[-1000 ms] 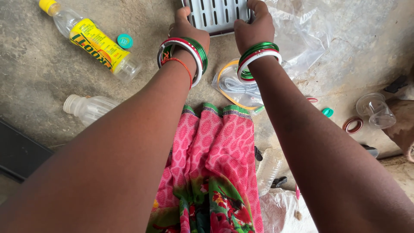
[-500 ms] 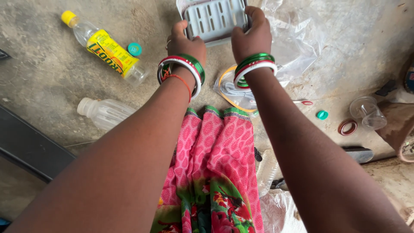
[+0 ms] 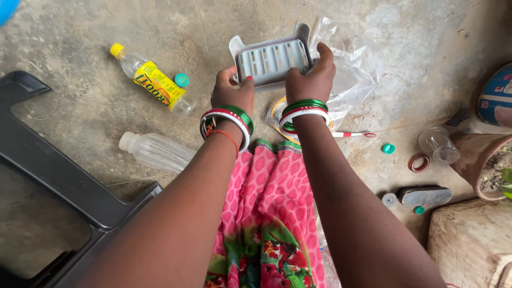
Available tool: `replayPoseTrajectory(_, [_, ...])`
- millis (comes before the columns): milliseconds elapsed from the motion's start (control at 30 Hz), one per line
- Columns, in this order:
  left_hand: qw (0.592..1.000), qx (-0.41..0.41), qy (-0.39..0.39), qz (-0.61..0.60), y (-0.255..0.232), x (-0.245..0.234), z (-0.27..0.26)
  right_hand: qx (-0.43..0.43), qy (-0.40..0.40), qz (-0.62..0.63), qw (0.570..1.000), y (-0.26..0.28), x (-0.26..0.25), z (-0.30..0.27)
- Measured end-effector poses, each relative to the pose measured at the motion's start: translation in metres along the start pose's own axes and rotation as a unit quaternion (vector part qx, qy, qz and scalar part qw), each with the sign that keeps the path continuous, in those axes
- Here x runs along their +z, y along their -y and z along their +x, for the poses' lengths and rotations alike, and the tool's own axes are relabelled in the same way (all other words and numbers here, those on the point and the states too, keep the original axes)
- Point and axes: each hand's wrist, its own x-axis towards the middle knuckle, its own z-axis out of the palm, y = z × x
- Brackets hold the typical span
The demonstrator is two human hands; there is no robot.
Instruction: Organizing various small household items including a soap dish and a cup on a balcony.
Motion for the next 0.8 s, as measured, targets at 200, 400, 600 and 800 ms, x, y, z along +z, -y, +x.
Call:
replayPoseTrajectory(200, [0.999,0.013,0.008,-0.037,-0.005,-0.018,-0.018,0.087,-0.003,0.016,0.996,0.018,-0.016,-0.008])
replayPoseTrajectory(400, [0.998,0.045,0.017,-0.031,-0.010,-0.033,-0.029,0.091,-0.008,0.044,0.995,0.026,-0.034,-0.018])
replayPoseTrajectory(600, [0.988,0.108,-0.049,0.099,-0.018,-0.046,-0.041,0.055,0.008,0.070,0.996,0.027,-0.045,-0.031])
replayPoseTrajectory(800, [0.984,0.164,-0.049,-0.044,-0.007,-0.050,-0.038,0.081,0.081,0.234,0.965,0.028,-0.050,-0.040])
